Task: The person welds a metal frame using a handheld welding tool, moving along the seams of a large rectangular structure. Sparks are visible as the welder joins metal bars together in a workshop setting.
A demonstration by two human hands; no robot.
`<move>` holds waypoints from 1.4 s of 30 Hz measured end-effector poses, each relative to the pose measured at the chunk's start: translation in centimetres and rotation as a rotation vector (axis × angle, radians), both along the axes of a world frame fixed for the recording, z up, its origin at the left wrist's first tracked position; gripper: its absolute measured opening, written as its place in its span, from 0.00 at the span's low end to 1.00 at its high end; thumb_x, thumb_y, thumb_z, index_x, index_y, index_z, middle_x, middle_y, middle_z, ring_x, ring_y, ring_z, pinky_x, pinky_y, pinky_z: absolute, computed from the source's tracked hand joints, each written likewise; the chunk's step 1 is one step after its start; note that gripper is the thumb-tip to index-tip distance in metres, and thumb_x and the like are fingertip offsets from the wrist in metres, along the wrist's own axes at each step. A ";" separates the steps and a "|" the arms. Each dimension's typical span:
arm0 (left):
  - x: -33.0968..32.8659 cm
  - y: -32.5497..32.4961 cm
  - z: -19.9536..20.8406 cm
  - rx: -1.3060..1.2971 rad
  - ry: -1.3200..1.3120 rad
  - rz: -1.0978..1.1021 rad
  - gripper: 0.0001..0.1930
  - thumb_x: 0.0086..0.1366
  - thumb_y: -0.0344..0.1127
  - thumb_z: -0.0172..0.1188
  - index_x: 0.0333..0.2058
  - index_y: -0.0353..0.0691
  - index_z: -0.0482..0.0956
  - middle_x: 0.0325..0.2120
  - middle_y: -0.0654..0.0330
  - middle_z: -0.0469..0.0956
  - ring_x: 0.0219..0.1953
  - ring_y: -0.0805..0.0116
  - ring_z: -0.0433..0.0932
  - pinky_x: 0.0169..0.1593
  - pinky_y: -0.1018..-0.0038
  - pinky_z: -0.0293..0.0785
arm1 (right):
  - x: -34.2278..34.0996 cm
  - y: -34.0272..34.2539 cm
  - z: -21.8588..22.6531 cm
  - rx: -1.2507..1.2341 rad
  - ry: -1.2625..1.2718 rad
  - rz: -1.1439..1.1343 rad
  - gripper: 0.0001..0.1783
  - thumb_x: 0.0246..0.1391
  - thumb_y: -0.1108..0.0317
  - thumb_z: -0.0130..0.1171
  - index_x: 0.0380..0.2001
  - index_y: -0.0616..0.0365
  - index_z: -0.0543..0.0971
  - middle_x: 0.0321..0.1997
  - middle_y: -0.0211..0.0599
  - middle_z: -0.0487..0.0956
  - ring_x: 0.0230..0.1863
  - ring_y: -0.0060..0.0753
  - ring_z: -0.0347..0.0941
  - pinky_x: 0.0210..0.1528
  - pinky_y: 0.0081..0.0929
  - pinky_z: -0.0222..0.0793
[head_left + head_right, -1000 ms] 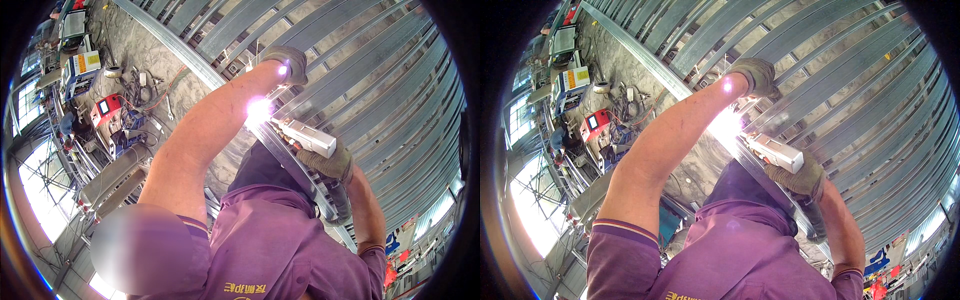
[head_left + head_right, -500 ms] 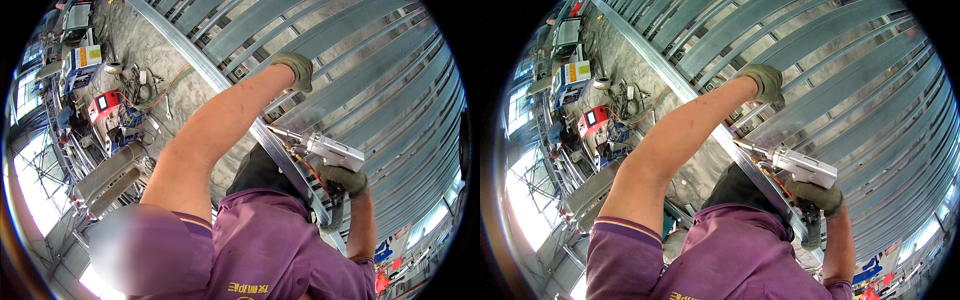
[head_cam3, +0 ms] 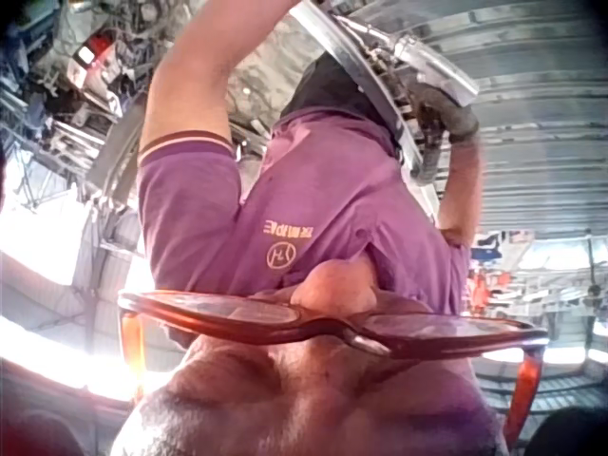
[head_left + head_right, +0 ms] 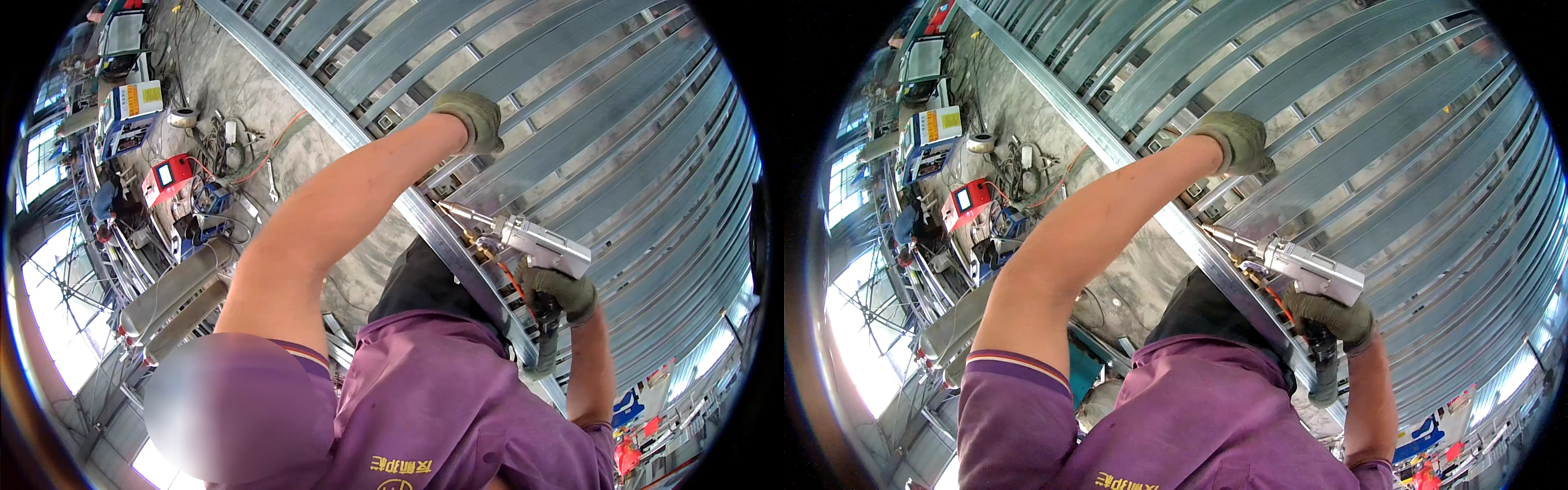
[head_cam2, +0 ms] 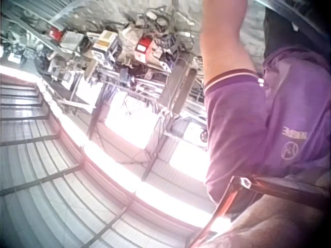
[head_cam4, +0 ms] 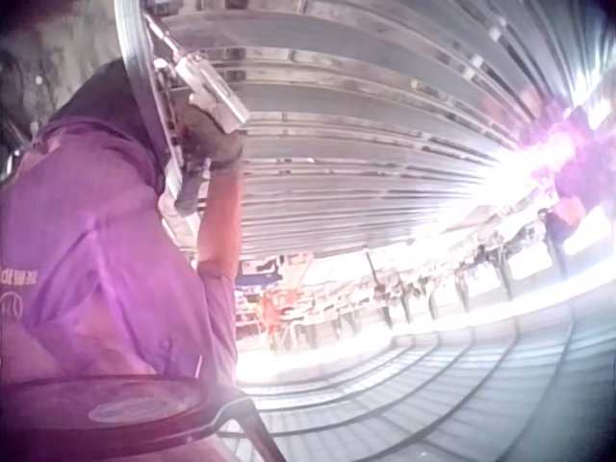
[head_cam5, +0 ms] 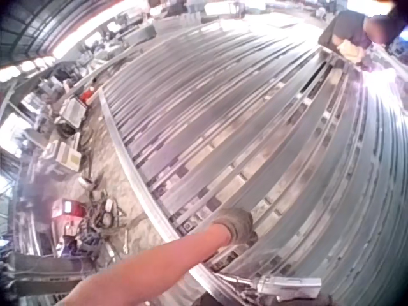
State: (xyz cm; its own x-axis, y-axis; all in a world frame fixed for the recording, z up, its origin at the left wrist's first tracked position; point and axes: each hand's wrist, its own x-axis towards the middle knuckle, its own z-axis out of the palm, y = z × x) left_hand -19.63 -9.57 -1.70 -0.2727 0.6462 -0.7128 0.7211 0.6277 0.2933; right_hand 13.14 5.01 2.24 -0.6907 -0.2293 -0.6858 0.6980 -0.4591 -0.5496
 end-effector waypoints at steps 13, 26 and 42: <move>-5.4 -2.8 1.7 -0.067 0.215 0.022 0.29 0.76 0.64 0.62 0.58 0.47 0.92 0.58 0.53 0.90 0.61 0.50 0.88 0.63 0.53 0.83 | -2.5 -1.2 3.9 0.229 -0.047 0.096 0.21 0.66 0.66 0.78 0.58 0.62 0.87 0.35 0.30 0.86 0.31 0.21 0.81 0.32 0.26 0.77; -5.7 -1.8 1.5 -0.089 0.168 0.040 0.38 0.71 0.73 0.66 0.56 0.40 0.92 0.54 0.48 0.91 0.58 0.45 0.89 0.62 0.53 0.83 | -4.6 -1.4 3.3 0.305 0.031 0.138 0.25 0.68 0.62 0.78 0.63 0.59 0.85 0.37 0.26 0.86 0.33 0.17 0.79 0.33 0.25 0.76; -7.6 -2.1 1.1 -0.156 0.082 0.160 0.40 0.62 0.74 0.73 0.56 0.44 0.93 0.55 0.54 0.92 0.57 0.50 0.90 0.61 0.53 0.86 | -13.3 -6.6 -1.8 0.331 0.180 0.247 0.33 0.67 0.56 0.80 0.70 0.56 0.83 0.43 0.32 0.91 0.33 0.16 0.81 0.34 0.26 0.78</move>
State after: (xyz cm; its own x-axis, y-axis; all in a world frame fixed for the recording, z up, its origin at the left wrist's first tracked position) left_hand -27.18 -11.62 -0.65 -0.4240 0.4741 -0.7716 0.6265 0.7688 0.1281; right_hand -0.14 -1.57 0.44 -0.7576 -0.1907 -0.6243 0.6447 -0.0693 -0.7613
